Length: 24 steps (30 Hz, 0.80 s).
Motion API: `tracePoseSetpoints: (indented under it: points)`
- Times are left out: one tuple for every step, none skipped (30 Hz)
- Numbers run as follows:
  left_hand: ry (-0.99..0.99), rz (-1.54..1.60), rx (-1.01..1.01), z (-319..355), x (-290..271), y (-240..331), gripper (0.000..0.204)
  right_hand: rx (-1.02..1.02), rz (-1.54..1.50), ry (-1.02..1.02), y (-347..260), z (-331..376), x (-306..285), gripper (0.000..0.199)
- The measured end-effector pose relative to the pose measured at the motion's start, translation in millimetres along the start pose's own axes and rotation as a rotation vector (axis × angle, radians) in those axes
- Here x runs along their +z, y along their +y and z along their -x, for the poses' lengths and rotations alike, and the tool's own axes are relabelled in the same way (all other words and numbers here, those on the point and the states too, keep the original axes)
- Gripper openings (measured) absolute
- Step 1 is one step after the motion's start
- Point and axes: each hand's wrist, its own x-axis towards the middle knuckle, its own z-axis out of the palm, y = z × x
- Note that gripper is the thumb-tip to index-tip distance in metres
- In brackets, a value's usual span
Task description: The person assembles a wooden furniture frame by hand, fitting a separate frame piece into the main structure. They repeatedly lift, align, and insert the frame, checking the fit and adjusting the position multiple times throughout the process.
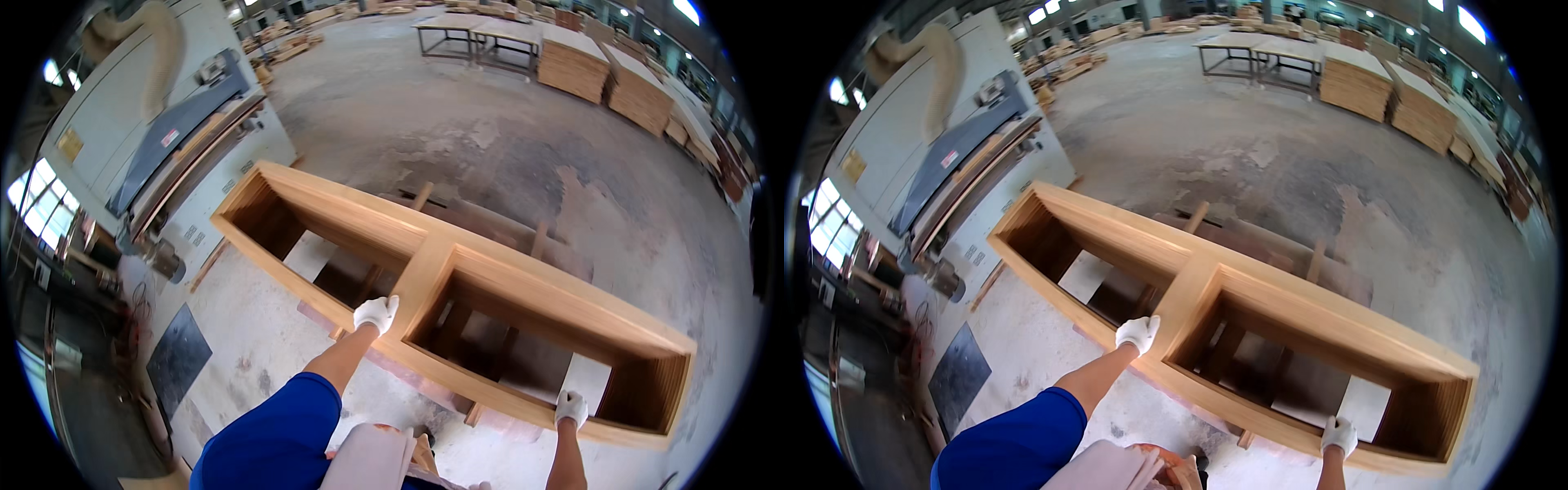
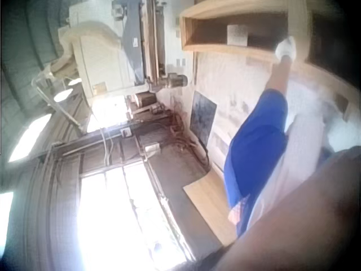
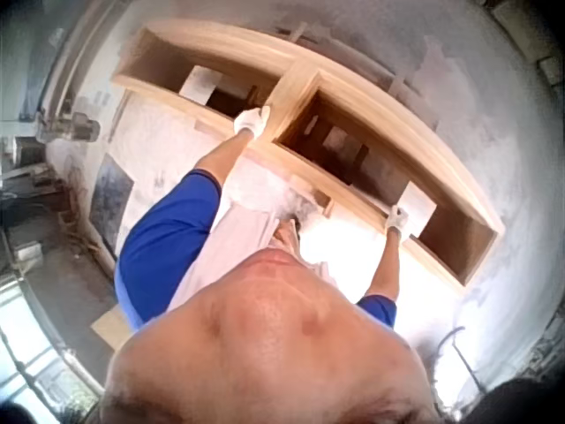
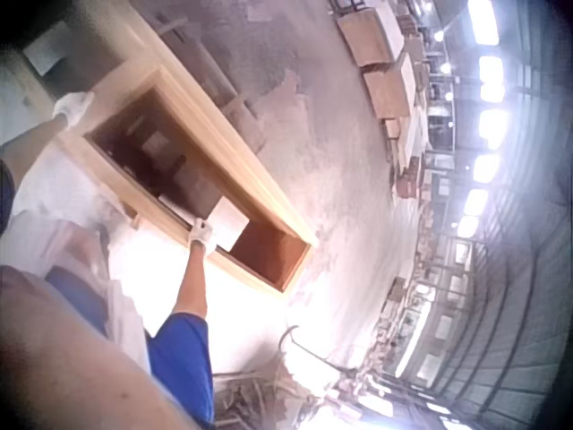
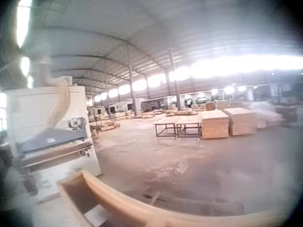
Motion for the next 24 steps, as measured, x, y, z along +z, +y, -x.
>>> tracePoseSetpoints:
  points:
    - [0.008, 0.013, -0.004, 3.9, 0.8, 1.0, 0.068, -0.011, -0.014, 0.025, 1.4, 3.0, 1.4, 0.033]
    - [0.009, 0.02, -0.006, 3.6, 0.2, -1.0, 0.067, -0.02, -0.029, 0.049, 0.8, 3.8, 2.1, 0.033]
    - [0.008, 0.026, -0.006, 1.7, -1.2, -2.2, 0.067, -0.029, -0.032, 0.049, -0.3, -1.3, 1.0, 0.033]
    - [-0.002, 0.016, -0.011, 3.7, -2.0, -6.5, 0.066, -0.032, -0.034, 0.031, 0.6, -1.9, 3.3, 0.034]
    - [-0.009, 0.021, -0.008, 4.5, -2.2, -6.3, 0.065, -0.032, -0.036, 0.013, 1.0, -1.8, 5.3, 0.035]
    - [-0.017, 0.025, -0.003, 4.5, -2.3, -2.6, 0.065, -0.037, -0.029, 0.01, 1.9, -1.4, 5.8, 0.035]
    - [-0.022, 0.029, 0.007, 4.4, -3.3, -0.6, 0.065, -0.04, -0.025, 0.01, -0.4, -0.3, 1.0, 0.035]
    - [-0.016, 0.025, 0.002, 5.1, -4.0, -2.0, 0.065, -0.041, -0.021, 0.01, -3.0, 0.5, -2.8, 0.035]
    - [-0.011, 0.022, -0.001, 5.8, -4.0, -3.4, 0.064, -0.041, -0.02, 0.002, -6.1, 1.2, -4.1, 0.035]
    - [-0.003, 0.017, 0.003, 6.0, -5.9, -2.2, 0.064, -0.044, -0.019, 0.003, -5.5, 0.6, -3.4, 0.035]
    - [0.003, 0.018, -0.005, 6.4, -5.0, -3.0, 0.064, -0.047, -0.017, 0.005, -4.1, -1.7, -1.3, 0.035]
    - [0.009, 0.018, -0.013, 7.0, -2.0, -5.7, 0.064, -0.05, -0.016, 0.006, -2.7, -1.9, 0.0, 0.034]
    - [0.019, 0.024, -0.022, 6.0, -0.3, -6.1, 0.064, -0.043, -0.018, 0.004, -3.7, -1.3, -1.8, 0.034]
    - [0.019, 0.025, -0.017, 4.6, 0.4, -5.4, 0.064, -0.036, -0.02, 0.001, -5.1, 0.9, -3.7, 0.034]
    - [0.019, 0.026, -0.014, 3.4, 0.8, -4.4, 0.064, -0.031, -0.023, -0.002, -5.9, 1.7, -4.8, 0.034]
    - [0.015, 0.025, -0.011, 3.0, 1.7, -5.0, 0.064, -0.028, -0.024, 0.003, -4.4, 1.9, -3.1, 0.034]
    - [0.017, 0.025, -0.01, 2.9, 1.9, -4.9, 0.065, -0.025, -0.026, 0.008, -1.5, 0.6, -0.4, 0.033]
    - [0.02, 0.025, -0.009, 2.7, 1.9, -4.0, 0.065, -0.022, -0.028, 0.012, 0.9, -0.8, 1.3, 0.033]
    - [0.023, 0.023, -0.009, 3.0, 2.2, -4.3, 0.065, -0.034, -0.022, 0.015, 2.1, -1.8, 2.4, 0.033]
    - [0.027, 0.022, -0.009, 3.0, 3.1, -4.9, 0.065, -0.046, -0.017, 0.017, 2.4, -3.2, 2.9, 0.034]
    - [0.032, 0.022, -0.01, 2.6, 4.3, -5.7, 0.065, -0.058, -0.011, 0.019, 1.9, -3.3, 3.5, 0.034]
    - [0.035, 0.026, -0.012, 2.5, 5.9, -6.9, 0.065, -0.053, -0.009, 0.016, -0.2, -2.4, 0.7, 0.034]
    - [0.045, 0.019, -0.01, 1.4, 7.0, -8.8, 0.065, -0.048, -0.007, 0.012, -3.1, -0.6, -2.8, 0.034]
    - [0.055, 0.013, -0.008, -0.5, 7.8, -10.8, 0.065, -0.044, -0.005, 0.009, -6.5, 1.0, -5.2, 0.034]
